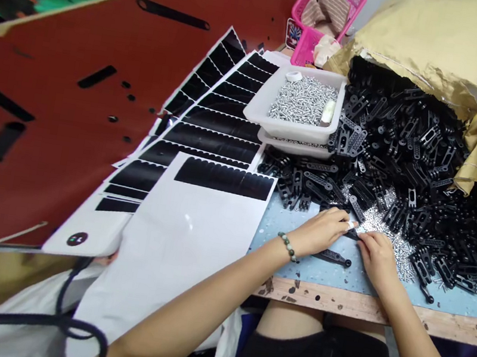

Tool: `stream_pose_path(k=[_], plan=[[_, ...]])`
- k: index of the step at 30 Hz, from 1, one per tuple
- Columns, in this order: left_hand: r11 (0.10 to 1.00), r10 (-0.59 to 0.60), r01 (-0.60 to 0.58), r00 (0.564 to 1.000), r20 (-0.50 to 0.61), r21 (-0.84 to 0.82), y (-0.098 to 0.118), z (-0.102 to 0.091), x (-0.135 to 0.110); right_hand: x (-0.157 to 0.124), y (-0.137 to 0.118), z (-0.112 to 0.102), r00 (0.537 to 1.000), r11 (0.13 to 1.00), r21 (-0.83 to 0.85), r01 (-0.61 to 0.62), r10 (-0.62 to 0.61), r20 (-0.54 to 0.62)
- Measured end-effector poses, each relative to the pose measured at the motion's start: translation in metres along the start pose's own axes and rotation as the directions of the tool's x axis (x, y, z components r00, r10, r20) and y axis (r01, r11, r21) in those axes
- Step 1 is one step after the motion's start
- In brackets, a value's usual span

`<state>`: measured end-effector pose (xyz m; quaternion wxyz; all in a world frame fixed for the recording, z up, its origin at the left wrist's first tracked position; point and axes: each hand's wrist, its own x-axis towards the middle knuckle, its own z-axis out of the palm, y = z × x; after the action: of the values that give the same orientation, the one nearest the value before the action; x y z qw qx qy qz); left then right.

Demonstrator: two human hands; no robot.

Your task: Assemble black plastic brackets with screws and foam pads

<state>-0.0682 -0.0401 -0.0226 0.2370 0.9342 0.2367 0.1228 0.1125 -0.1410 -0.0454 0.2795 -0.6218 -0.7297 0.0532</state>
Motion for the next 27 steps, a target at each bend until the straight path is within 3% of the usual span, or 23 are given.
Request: stream_pose_path(k=[7, 10, 13, 15, 19, 22, 24, 27], plan=[[1.0, -0.027, 0.027, 0.996, 0.083, 0.0, 0.005, -0.009, -0.008, -0.003, -0.006, -0.008, 0.994, 0.996, 0.069, 0.055, -0.061, 0.087], [0.997, -0.072, 0.067, 0.989, 0.129, 0.045, 0.01, -0.013, -0.012, 0.007, -0.005, -0.01, 0.999, 0.995, 0.094, -0.023, 0.02, 0.036], [0.996, -0.077, 0.068, 0.983, 0.167, 0.062, 0.017, -0.017, -0.018, 0.031, -0.003, -0.007, 0.986, 0.988, -0.041, -0.152, 0.148, -0.07], [0.996, -0.069, 0.063, 0.992, 0.102, 0.061, 0.021, -0.022, -0.019, 0.045, -0.004, -0.005, 0.986, 0.976, -0.147, -0.163, 0.155, -0.064], [0.979, -0.096, 0.127, 0.977, -0.191, 0.159, 0.028, -0.032, -0.004, 0.053, -0.011, -0.011, 0.999, 0.995, -0.095, 0.023, -0.027, -0.04], [0.972, -0.11, 0.128, 0.989, -0.099, 0.197, 0.03, -0.035, 0.017, 0.044, -0.005, -0.031, 0.982, 0.985, 0.001, 0.174, -0.173, -0.077], [0.973, -0.182, 0.186, 0.983, -0.037, 0.137, 0.03, -0.035, 0.028, 0.04, 0.011, -0.05, 0.984, 0.996, -0.046, 0.074, -0.081, -0.157], [0.961, -0.263, 0.258, 0.963, -0.051, -0.096, 0.03, -0.034, 0.034, 0.045, 0.046, -0.077, 0.954, 0.925, -0.284, -0.252, 0.187, -0.236]])
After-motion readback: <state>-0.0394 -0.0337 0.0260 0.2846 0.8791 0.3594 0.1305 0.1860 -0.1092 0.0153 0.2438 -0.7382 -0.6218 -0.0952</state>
